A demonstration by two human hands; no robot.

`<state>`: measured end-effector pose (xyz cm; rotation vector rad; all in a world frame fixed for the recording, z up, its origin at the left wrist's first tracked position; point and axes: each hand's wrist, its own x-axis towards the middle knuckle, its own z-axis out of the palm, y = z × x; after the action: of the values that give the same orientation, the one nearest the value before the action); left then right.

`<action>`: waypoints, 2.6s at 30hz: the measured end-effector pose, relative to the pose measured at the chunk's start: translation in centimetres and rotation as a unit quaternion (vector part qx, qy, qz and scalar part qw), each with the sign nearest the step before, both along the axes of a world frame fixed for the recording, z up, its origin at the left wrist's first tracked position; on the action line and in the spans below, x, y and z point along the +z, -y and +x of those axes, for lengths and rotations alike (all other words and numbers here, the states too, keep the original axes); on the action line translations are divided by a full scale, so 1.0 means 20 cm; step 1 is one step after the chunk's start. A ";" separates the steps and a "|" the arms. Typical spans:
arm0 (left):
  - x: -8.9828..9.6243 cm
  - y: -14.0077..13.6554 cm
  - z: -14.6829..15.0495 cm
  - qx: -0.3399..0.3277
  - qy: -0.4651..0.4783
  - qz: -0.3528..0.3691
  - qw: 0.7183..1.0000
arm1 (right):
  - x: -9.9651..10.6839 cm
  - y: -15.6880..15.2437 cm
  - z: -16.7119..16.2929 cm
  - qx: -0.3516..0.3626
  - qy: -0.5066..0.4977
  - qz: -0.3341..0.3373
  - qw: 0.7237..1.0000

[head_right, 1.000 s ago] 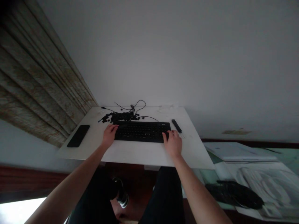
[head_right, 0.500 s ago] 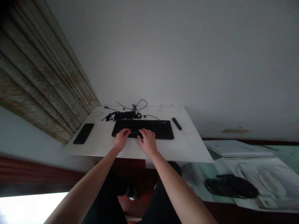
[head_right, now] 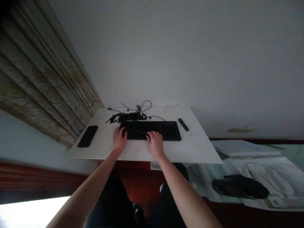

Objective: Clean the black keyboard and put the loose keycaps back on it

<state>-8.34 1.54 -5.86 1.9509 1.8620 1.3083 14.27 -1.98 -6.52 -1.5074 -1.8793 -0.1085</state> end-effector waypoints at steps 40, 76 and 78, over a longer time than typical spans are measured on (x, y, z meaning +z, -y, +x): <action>-0.04 0.04 -0.07 -0.218 -0.108 -0.011 0.970 | -0.01 -0.08 -0.12 0.091 0.050 -0.072 0.992; -0.02 0.05 -0.05 -0.201 -0.121 0.008 0.972 | 0.02 -0.04 -0.12 0.094 0.064 -0.054 0.992; -0.02 0.06 -0.05 -0.205 -0.132 0.018 0.970 | 0.03 -0.04 -0.13 0.097 0.074 -0.051 0.991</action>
<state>-9.27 0.39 -6.20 2.4595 1.4156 1.0055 11.74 -1.26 -6.02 -1.4069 -2.1700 -0.0348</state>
